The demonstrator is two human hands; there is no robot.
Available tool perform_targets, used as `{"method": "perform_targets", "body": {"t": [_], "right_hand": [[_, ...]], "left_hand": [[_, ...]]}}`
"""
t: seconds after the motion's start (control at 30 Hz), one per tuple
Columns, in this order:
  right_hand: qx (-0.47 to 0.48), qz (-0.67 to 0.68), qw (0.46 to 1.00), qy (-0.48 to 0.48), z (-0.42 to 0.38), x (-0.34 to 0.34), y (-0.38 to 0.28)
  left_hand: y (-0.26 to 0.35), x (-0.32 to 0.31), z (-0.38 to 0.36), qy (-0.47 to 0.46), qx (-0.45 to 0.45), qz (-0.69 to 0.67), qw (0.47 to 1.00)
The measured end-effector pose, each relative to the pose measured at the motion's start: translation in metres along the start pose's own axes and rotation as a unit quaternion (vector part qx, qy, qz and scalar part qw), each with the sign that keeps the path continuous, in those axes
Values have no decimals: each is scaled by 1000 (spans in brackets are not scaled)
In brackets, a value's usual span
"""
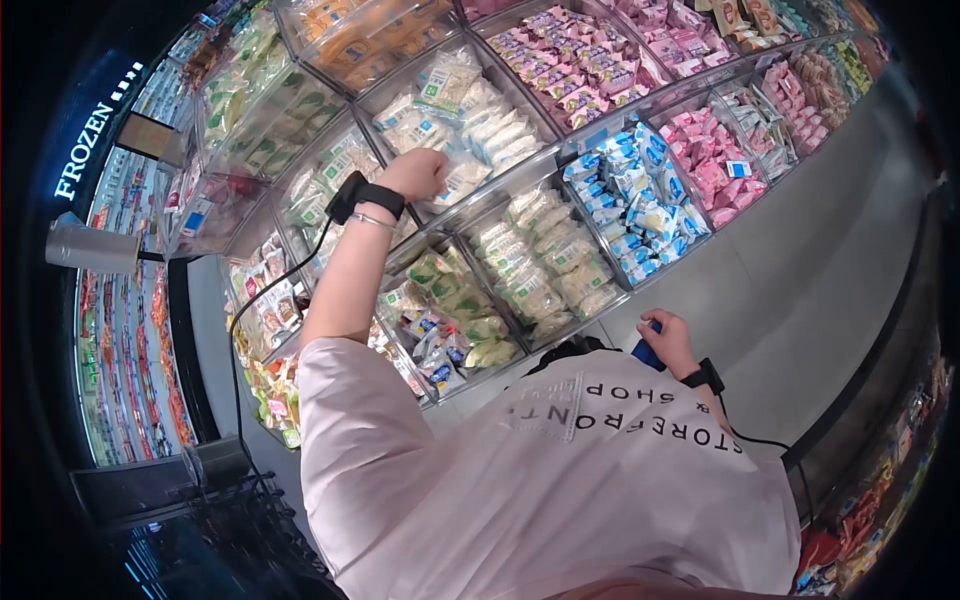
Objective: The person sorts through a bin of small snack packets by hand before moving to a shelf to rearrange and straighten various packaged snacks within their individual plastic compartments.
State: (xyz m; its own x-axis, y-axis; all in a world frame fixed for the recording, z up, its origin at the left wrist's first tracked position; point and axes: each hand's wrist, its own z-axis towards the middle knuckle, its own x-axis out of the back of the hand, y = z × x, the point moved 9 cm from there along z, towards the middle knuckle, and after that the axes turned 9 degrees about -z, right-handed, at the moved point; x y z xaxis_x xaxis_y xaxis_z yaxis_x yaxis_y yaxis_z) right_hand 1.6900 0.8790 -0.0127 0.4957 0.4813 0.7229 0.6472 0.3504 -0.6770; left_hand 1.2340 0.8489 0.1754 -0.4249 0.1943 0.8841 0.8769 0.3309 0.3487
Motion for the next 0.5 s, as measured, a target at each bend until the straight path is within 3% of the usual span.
{"method": "perform_targets", "body": {"t": [0.03, 0.17, 0.23, 0.3, 0.37, 0.43, 0.5], "right_hand": [[5, -5, 1000, -5, 2, 0, -4], [19, 2, 1000, -18, 10, -1, -16], [11, 2, 1000, -28, 8, 0, -22], [2, 1, 999, -34, 5, 2, -21], [6, 15, 1000, -17, 1, 4, -18], [-16, 16, 1000, -14, -5, 5, -6], [-16, 10, 1000, -5, -12, 10, -3]], "left_hand": [[2, -7, -1, 22, 3, 90, 996], [-3, -34, 11, 24, 4, 187, 982], [2, -34, 18, -15, 2, 204, 979], [-10, -31, 26, -120, 61, 196, 971], [-8, 2, 32, -72, 35, 141, 987], [3, 55, 29, 61, 85, 66, 992], [6, 96, 31, 238, 121, 49, 962]]}}
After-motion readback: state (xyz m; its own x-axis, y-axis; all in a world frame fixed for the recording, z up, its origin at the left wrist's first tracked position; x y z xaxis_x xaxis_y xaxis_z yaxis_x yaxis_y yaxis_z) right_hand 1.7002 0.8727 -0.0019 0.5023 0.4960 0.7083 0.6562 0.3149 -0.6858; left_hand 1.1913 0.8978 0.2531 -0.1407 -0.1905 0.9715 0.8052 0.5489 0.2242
